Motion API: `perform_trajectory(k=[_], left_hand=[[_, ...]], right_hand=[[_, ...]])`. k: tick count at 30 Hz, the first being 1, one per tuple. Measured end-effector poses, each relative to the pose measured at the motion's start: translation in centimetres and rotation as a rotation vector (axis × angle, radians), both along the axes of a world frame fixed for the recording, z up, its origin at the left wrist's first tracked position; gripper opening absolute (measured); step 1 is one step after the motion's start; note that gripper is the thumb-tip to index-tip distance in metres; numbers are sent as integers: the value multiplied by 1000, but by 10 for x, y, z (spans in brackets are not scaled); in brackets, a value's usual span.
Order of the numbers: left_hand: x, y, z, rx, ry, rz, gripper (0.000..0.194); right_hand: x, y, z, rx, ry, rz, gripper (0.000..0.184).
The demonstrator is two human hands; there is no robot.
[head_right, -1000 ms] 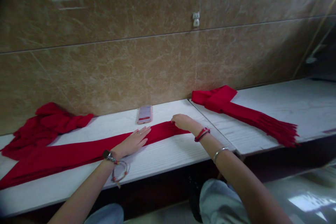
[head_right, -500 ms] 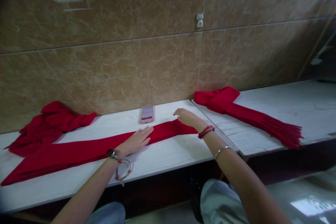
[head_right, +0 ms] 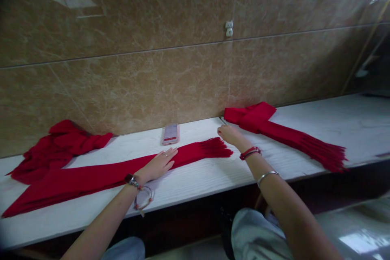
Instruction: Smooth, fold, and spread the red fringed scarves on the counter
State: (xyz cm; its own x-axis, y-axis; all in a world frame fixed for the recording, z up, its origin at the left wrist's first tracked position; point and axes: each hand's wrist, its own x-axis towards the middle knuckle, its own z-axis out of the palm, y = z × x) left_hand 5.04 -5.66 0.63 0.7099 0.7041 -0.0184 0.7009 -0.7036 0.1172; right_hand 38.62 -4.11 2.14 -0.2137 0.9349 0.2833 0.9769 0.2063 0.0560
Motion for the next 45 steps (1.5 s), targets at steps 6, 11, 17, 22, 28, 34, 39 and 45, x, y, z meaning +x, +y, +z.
perform_trajectory(k=[6, 11, 17, 22, 28, 34, 39, 45], left_hand=[[-1, 1, 0, 1, 4, 5, 50], [-1, 1, -1, 12, 7, -10, 50], [0, -1, -1, 15, -14, -7, 49], [1, -1, -2, 24, -45, -4, 49], [0, -3, -6, 67, -58, -15, 48], [-1, -5, -8, 104, -82, -30, 47], [1, -2, -12, 117, -123, -42, 46], [-2, -4, -9, 112, -143, -33, 46]], right_hand=[[-59, 3, -6, -31, 154, 312, 24], [-47, 15, -22, -109, 70, 129, 20], [5, 8, -16, -80, -16, -98, 24], [-25, -2, 0, 87, 133, 153, 23], [-67, -8, -16, -59, 65, 349, 22], [-20, -9, -15, -102, -84, 185, 22], [-42, -25, 17, -8, -44, 215, 21], [-129, -37, -11, -4, 78, 516, 41]])
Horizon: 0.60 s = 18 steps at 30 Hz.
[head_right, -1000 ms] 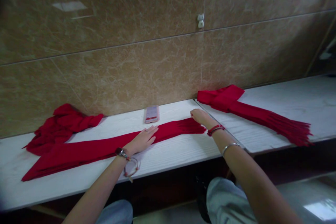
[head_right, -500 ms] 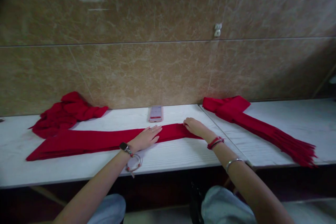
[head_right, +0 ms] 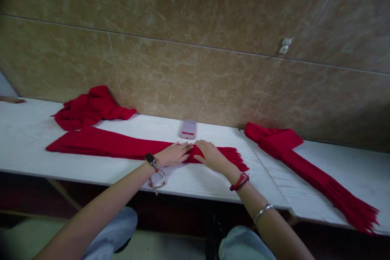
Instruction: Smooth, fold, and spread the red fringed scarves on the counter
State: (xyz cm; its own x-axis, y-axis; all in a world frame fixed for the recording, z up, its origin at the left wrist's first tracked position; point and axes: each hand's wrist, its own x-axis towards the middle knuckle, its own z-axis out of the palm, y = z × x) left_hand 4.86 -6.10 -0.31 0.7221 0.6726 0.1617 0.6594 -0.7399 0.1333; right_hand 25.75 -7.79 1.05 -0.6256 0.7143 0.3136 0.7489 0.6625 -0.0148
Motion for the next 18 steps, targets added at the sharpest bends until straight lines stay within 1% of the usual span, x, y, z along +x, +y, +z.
perform_trajectory(k=[2, 3, 4, 6, 8, 11, 14, 18], left_hand=[[-11, -3, 4, -26, 25, 44, 49], [-18, -4, 6, -38, 39, 78, 50], [-27, -6, 8, -49, 50, 116, 51], [-45, -10, 9, -63, 52, 189, 51], [-60, -13, 7, -69, 27, 226, 50], [-75, -18, 4, -55, -4, 217, 47], [-80, -20, 4, -38, 9, 199, 47], [-78, -18, 6, -40, 48, 150, 51]], right_hand=[[-8, 1, -18, -39, -48, -16, 55], [-8, 1, -25, -54, -68, -31, 58], [-5, 2, -30, -62, -83, -42, 59], [3, 3, -35, -59, -95, -53, 59], [12, 2, -35, -55, -102, -52, 60], [24, 1, -33, -74, -115, -37, 61], [37, 0, -33, -100, -129, -43, 62], [60, 2, -31, -172, -148, -99, 65]])
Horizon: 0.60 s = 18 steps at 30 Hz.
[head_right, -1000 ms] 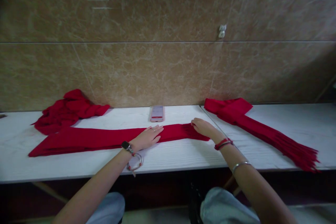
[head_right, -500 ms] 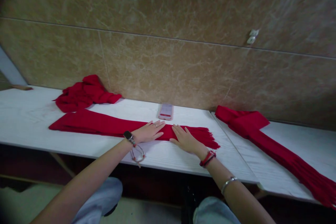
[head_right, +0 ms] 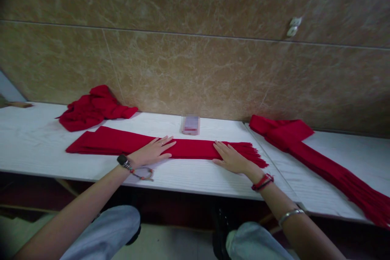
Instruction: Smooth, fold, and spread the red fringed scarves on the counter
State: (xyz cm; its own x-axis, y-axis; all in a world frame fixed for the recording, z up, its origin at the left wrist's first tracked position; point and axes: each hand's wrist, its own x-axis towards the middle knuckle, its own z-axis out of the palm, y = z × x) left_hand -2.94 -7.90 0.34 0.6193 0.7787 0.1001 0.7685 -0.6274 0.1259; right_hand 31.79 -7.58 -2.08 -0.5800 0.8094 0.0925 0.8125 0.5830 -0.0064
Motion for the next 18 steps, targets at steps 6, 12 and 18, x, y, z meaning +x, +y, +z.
perform_trajectory(k=[6, 12, 18], left_hand=[[13, 4, 1, 27, 44, -82, 51], [30, 4, 6, 92, 71, -126, 43], [42, 10, 11, 189, 66, -294, 35]], right_hand=[[53, 0, 6, -129, 7, -89, 74], [48, -5, 29, -52, 75, -113, 62], [-12, -14, 32, 88, 84, 181, 41]])
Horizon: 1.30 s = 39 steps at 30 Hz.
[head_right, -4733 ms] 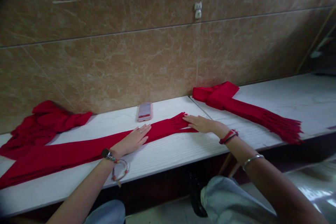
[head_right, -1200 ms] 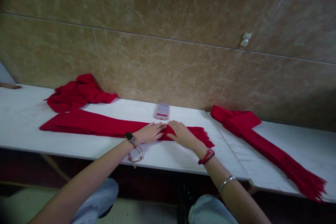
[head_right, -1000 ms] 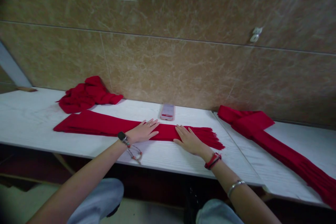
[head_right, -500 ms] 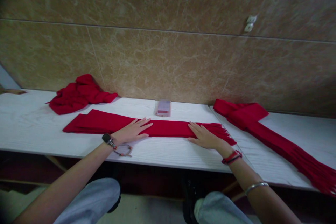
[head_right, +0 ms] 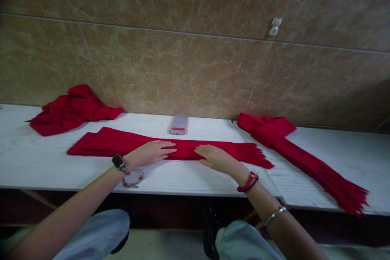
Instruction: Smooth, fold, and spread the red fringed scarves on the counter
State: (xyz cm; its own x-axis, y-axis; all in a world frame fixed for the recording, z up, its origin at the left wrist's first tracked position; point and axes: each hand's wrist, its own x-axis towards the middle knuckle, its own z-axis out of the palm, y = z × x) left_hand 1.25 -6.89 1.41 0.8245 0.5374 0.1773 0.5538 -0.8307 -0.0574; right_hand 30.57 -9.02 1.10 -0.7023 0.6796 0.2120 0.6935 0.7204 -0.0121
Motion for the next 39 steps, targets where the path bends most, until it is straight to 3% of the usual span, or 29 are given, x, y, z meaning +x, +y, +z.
perform_trajectory(k=[4, 8, 16, 25, 29, 32, 39], left_hand=[[1, -2, 0, 81, 76, -58, 33], [0, -3, -1, 94, 35, -13, 31], [1, -2, -1, 123, -23, -8, 32], [2, -10, 5, 295, 181, -60, 25], [1, -9, 7, 302, 216, -2, 39], [2, -9, 7, 291, 203, -17, 47], [5, -11, 7, 342, 203, -48, 22]], right_hand=[[-2, -2, -23, 159, -60, 90, 38], [12, -1, -37, 256, -38, 76, 37], [16, -5, -30, 297, 10, 0, 37], [11, -11, -24, 362, -14, 78, 31], [11, -11, -24, 291, 66, -25, 32], [11, -11, -24, 326, 23, -25, 35], [8, -10, -20, 421, -70, -96, 25]])
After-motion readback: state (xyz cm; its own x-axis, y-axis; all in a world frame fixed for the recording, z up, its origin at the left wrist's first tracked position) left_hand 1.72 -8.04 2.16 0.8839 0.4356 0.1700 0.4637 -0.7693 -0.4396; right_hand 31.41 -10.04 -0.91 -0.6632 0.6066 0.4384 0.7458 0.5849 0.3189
